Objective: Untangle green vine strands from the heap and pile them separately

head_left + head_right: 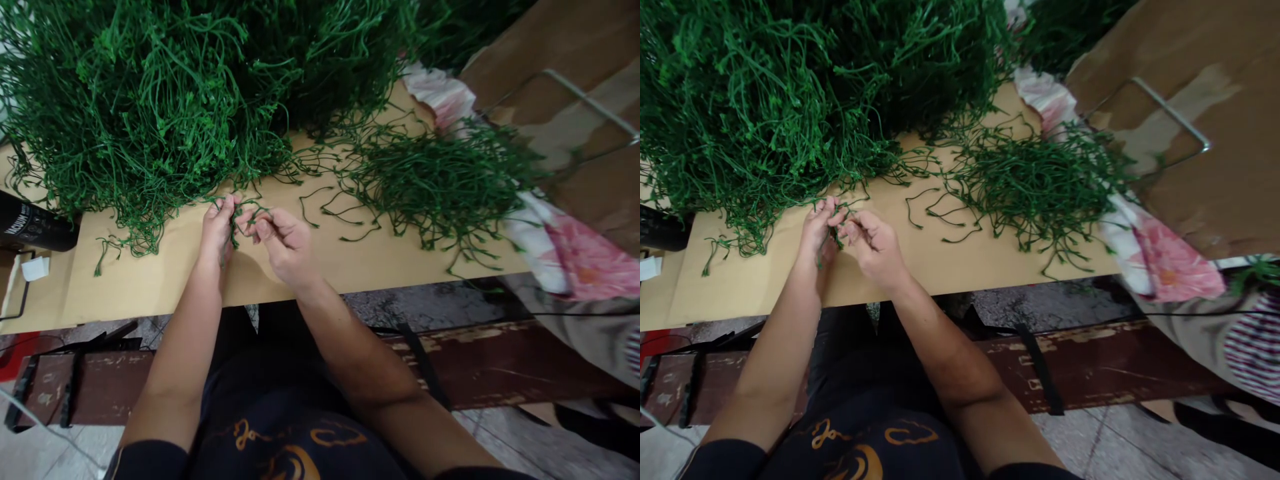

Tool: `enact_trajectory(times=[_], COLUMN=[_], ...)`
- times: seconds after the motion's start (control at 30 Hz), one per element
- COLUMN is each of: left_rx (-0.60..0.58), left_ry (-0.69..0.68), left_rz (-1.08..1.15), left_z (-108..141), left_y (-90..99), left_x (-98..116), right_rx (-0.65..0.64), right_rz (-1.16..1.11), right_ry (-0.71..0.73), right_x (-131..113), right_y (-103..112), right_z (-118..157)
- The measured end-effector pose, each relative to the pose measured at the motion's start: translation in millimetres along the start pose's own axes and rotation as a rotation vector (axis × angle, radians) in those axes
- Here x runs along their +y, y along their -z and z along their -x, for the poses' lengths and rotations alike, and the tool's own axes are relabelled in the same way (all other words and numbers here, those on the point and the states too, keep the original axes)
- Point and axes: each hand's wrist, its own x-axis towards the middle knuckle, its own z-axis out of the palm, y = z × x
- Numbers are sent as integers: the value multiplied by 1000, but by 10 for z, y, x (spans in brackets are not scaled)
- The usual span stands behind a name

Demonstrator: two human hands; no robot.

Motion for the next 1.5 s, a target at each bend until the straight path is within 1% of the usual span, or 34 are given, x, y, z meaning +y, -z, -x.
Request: enact_trajectory(times=[0.1, 0.23, 0.3, 0.33, 0.43, 0.47, 0.5, 0.53, 0.57, 0.63, 0.7, 0.73, 0.8, 0.9, 1.0, 1.1, 1.23, 1.3, 1.37, 1.43, 1.5], left_rx=[47, 62, 97, 124, 212, 216, 205, 181, 146, 86, 53, 47, 43, 31, 27, 20, 13, -37, -131, -229, -315], left_ry=[-10, 0, 9, 11, -1, -5, -13, -14, -4, 38, 86, 104, 116, 101, 80, 66, 49, 72, 94, 93, 73], left_rz=[24, -21, -9, 22, 196, 253, 304, 340, 357, 355, 323, 307, 292, 281, 268, 267, 257, 227, 193, 146, 77], left_z=[24, 50, 23, -4, -101, -124, -135, -134, -122, -75, -27, -13, -5, -29, -51, -60, -52, -31, 4, 52, 106], left_y=[-4, -35, -25, -7, 75, 101, 122, 135, 141, 139, 132, 131, 137, 152, 151, 137, 116, 99, 75, 43, 10], left_x=[12, 22, 40, 53, 92, 100, 105, 106, 107, 112, 123, 129, 136, 127, 105, 90, 108, 131, 146, 141, 115], right_rx=[-87, -98, -101, -146, -426, -489, -498, -446, -352, -129, 61, 131, 218, 260, 282, 329, 365, 381, 396, 386, 349], right_rz=[59, 85, 79, 64, 10, 8, 5, -9, -46, -188, -345, -400, -463, -528, -595, -644, -596, -563, -543, -514, -462], right_ry=[-1, 26, 36, 45, 119, 134, 128, 86, 18, -130, -223, -250, -309, -399, -447, -463, -425, -390, -367, -365, -371], right_x=[2, -60, -131, -175, -300, -324, -334, -332, -319, -278, -243, -230, -212, -175, -133, -122, -143, -152, -155, -153, -145], right_y=[-20, -26, -45, -62, -107, -101, -77, -33, 30, 191, 354, 423, 519, 577, 590, 616, 716, 770, 791, 760, 683], right_z=[34, 125, 222, 284, 469, 506, 519, 508, 472, 351, 214, 158, 87, 65, 60, 23, -30, -38, -35, -24, -12])
